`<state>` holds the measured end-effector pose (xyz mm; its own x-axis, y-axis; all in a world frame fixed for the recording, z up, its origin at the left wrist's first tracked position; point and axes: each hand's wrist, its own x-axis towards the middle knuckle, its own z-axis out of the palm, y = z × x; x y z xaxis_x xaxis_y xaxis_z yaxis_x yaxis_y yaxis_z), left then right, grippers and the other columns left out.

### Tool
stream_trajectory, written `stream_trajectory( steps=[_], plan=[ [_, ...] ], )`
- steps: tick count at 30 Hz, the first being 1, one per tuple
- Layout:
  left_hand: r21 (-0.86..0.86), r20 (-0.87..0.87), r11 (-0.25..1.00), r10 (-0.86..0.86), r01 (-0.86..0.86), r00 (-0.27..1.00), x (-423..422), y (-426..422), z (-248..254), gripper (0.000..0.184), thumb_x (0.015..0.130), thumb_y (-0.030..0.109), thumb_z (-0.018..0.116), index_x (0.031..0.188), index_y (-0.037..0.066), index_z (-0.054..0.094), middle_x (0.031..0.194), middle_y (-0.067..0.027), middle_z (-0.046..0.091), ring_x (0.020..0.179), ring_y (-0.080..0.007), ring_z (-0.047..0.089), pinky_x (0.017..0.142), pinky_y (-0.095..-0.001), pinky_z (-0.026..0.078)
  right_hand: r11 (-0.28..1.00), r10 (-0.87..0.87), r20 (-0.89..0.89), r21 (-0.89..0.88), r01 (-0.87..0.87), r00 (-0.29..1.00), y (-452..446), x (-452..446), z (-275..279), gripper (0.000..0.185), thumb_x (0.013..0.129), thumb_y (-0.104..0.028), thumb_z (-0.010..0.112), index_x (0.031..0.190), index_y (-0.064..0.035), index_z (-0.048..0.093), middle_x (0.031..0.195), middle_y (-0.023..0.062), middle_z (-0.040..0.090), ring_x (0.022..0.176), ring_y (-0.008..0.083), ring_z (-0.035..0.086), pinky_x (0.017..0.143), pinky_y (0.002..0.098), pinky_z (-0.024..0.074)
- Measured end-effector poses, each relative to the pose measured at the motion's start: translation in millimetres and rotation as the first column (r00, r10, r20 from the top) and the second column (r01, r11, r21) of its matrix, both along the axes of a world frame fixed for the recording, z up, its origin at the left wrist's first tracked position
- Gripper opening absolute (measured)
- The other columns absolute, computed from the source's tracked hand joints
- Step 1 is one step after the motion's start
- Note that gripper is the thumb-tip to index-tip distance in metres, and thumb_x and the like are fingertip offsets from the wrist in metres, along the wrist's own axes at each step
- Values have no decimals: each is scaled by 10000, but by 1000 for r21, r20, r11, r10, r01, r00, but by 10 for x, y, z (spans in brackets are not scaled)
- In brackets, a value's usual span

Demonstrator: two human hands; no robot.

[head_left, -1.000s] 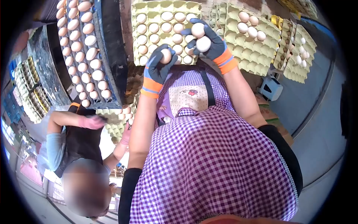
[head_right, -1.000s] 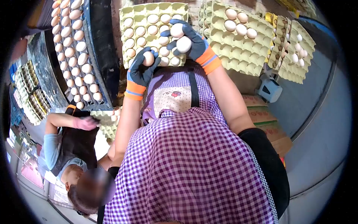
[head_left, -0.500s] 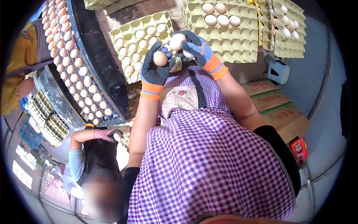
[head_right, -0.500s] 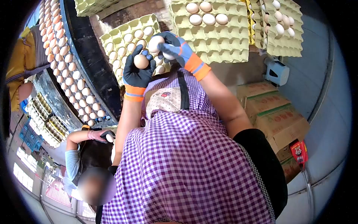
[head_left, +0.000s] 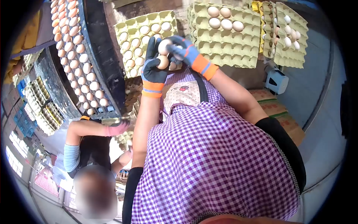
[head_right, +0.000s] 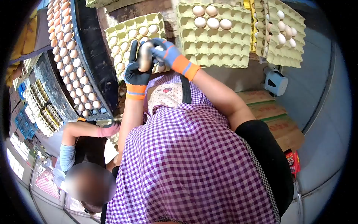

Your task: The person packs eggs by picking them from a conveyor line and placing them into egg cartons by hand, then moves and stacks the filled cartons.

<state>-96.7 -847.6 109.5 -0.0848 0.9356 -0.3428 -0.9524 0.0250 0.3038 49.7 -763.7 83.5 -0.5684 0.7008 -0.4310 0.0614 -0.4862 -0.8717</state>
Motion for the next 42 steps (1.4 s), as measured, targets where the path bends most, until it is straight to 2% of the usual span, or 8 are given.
stream_trajectory(
  steps=[8, 10, 15, 25, 26, 35, 39, 42],
  plan=[
    [-132, -246, 991, -39, 7, 968, 330, 55, -308, 451, 1017, 292, 499, 1417, 87, 468, 1333, -137, 567, 1218, -301, 562, 1047, -447, 474, 751, -4, 401, 606, -262, 916, -136, 173, 536, 554, 945, -403, 570, 1383, -77, 481, 1201, 220, 620, 1095, 344, 613, 948, 413, 482],
    [-31, 303, 999, 1, 9, 953, 233, 104, -226, 456, 1013, 357, 494, 1399, 117, 519, 1325, -142, 595, 1217, -331, 568, 1030, -501, 478, 878, 65, 318, 433, -206, 946, -153, 195, 586, 595, 926, -346, 621, 1417, -70, 430, 1220, 193, 615, 1118, 306, 609, 956, 389, 480],
    [100, 407, 995, -22, -21, 913, 397, 317, 38, 538, 986, 452, 491, 1368, 77, 541, 1253, -161, 640, 1209, -335, 566, 1084, -519, 404, 831, -72, 18, 554, 50, 997, -230, 362, 618, 697, 784, -277, 797, 1345, -37, 462, 1252, 151, 573, 1103, 288, 600, 919, 397, 508],
    [52, -376, 999, 30, -11, 926, 628, 234, 45, 436, 992, 256, 530, 1376, 50, 524, 1246, -144, 629, 1240, -333, 542, 1052, -500, 443, 906, -93, 175, 424, 11, 980, -221, 656, 677, 554, 764, -338, 800, 1171, -19, 603, 1037, 161, 687, 924, 233, 666, 839, 356, 533],
    [-145, 140, 989, 30, -10, 990, 485, 217, 83, 451, 915, 70, 623, 1351, 55, 510, 1305, -146, 565, 1186, -316, 576, 1086, -481, 444, 885, -191, 208, 460, 76, 959, -187, 801, 593, 556, 773, -315, 800, 1205, -26, 603, 1038, 149, 694, 925, 193, 668, 823, 339, 538],
    [-67, 143, 998, -11, 21, 990, 43, -168, -4, 403, 923, 35, 595, 1324, 31, 547, 1236, -156, 593, 1224, -334, 545, 1104, -504, 435, 500, -586, 355, 866, -19, 728, 297, 1340, 337, 592, 811, -374, 738, 1262, -24, 583, 1104, 179, 660, 1039, 340, 634, 927, 422, 498],
    [88, -140, 989, -104, 118, 985, 119, -208, 74, 527, 922, 10, 599, 1427, 36, 451, 1387, -168, 523, 1317, -353, 485, 1137, -479, 399, 935, -296, -266, -275, 222, 918, 85, 1048, 601, 374, 995, -316, 565, 1250, -44, 595, 1037, 115, 703, 724, 158, 668, 584, 261, 560],
    [149, -414, 980, -62, 135, 908, 214, -159, 175, 750, 811, 10, 704, 1483, 69, 376, 1430, -164, 496, 1338, -303, 478, 1104, -404, 436, 975, -34, -403, -216, -59, 914, -77, 726, 696, 374, 940, -166, 608, 1288, -34, 569, 1079, 98, 697, 796, 139, 679, 645, 268, 572]
  ],
)
